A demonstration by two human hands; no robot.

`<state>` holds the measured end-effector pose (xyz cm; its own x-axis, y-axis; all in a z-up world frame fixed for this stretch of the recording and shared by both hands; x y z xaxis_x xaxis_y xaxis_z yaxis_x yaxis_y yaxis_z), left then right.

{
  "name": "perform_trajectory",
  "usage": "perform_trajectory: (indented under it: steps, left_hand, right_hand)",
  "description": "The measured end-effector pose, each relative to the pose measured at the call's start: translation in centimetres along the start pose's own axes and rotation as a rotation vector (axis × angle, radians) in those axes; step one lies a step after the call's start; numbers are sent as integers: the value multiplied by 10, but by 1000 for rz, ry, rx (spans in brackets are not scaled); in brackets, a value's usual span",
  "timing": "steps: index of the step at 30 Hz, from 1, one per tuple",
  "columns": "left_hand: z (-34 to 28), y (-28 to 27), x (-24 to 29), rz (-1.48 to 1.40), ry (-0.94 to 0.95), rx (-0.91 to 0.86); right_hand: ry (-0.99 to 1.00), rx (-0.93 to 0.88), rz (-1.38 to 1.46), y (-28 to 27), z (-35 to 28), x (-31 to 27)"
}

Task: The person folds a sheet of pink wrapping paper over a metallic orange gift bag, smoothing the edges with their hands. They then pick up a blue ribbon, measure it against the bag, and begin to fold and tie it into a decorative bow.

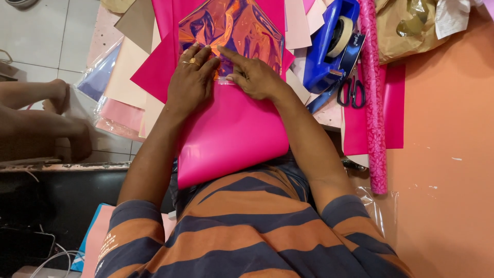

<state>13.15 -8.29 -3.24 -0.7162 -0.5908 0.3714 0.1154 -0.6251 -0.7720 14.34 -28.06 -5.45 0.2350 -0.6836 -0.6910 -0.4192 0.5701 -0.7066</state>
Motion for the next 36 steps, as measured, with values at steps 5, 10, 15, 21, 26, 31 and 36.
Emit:
perform_trajectory:
  steps: [5, 10, 15, 21, 26, 31, 36]
  left_hand:
    - [-2, 3, -3, 9, -1, -6]
    - [-1, 2, -2, 10, 11, 3]
    - [-4, 8, -8, 33, 22, -5]
    - [-4, 8, -9, 40, 44, -27]
    - [-7, 18, -19, 80, 79, -33]
    - [-7, 19, -19, 86, 51, -57]
    - [-5, 16, -17, 69, 32, -88]
  right_hand:
    - [20, 15, -6, 2, 2, -1]
    - [35, 33, -8, 4, 4, 0]
    - [43, 49, -38, 6, 6, 2]
    - [68, 42, -62, 5, 5, -3]
    - [67, 48, -137, 12, 11, 2]
    - [117, 83, -187, 12, 13, 2]
    - [401, 57, -352, -2, 3, -9]
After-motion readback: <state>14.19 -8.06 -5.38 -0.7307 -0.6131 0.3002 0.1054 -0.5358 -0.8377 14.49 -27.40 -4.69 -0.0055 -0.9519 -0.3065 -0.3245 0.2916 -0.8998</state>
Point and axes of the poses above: each hand's wrist, its own z-axis towards the middle knuckle, its own y-axis out of the palm, x = y × z, the point moved 5 cm from there along z, towards the middle knuckle, and after that the axes turned 1 degree about z, right-handed, at the moved point
